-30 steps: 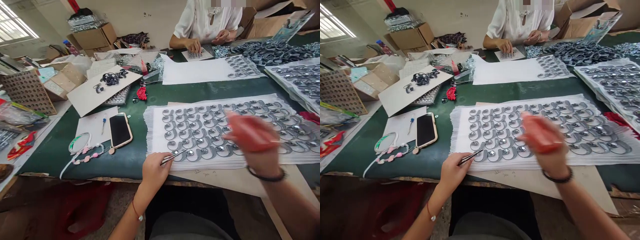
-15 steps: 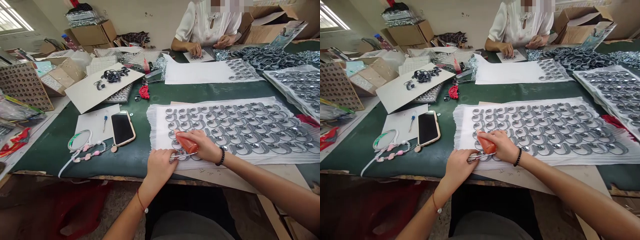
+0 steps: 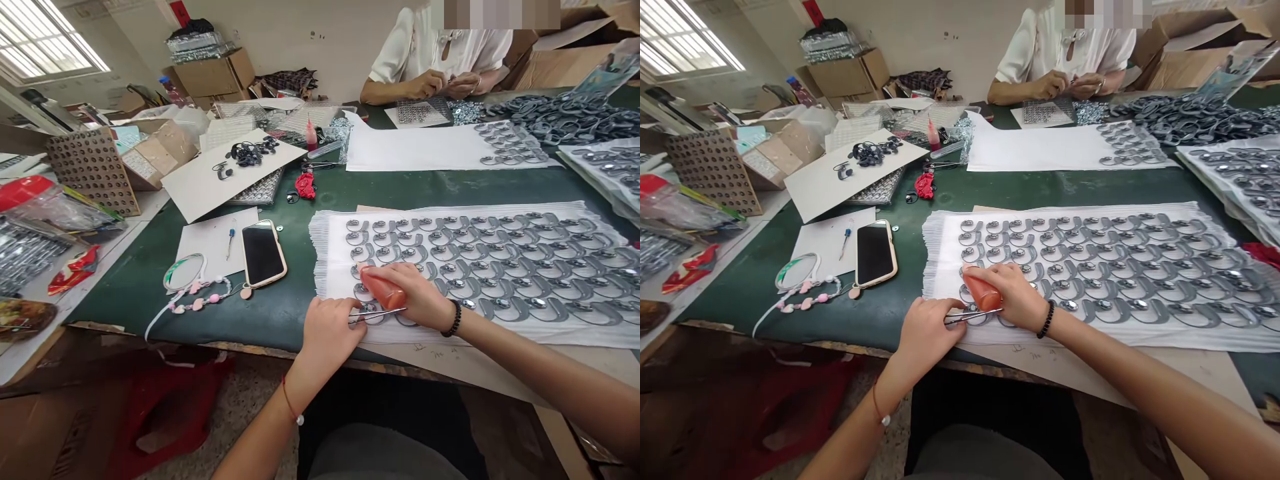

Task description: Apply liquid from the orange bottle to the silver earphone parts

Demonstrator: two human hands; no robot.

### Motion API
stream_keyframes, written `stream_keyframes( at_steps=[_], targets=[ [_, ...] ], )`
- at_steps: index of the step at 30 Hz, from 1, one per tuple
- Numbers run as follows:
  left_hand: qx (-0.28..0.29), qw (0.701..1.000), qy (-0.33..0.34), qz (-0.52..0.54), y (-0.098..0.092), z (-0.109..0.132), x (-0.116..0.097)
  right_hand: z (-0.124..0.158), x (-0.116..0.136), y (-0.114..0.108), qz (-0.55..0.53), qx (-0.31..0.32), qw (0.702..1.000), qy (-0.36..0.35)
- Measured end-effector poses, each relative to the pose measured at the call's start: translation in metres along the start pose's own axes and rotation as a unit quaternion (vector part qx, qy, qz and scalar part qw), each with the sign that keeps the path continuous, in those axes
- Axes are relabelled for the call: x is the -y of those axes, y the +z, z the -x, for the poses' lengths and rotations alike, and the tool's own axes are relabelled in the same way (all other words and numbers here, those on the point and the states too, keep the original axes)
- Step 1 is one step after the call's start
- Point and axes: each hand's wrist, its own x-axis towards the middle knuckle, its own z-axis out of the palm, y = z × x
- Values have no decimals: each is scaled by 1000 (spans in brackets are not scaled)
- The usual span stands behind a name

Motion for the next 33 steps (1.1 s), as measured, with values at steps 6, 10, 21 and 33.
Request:
stream_keyframes(
  at_steps=[6, 10, 21, 33],
  targets=[
    [-10, 1000, 14, 6, 1, 1, 0, -3, 0, 0, -24, -29, 999, 2],
    [-9, 999, 32, 8, 3, -4, -2, -2, -6, -13, -49, -95, 994, 38],
    [-42, 995, 67, 62, 0, -1, 12, 17, -1, -49, -197, -203, 953, 106],
    [-253, 872, -6, 418, -21, 16, 19, 11, 28, -71, -462, -292, 827, 129]
  ],
)
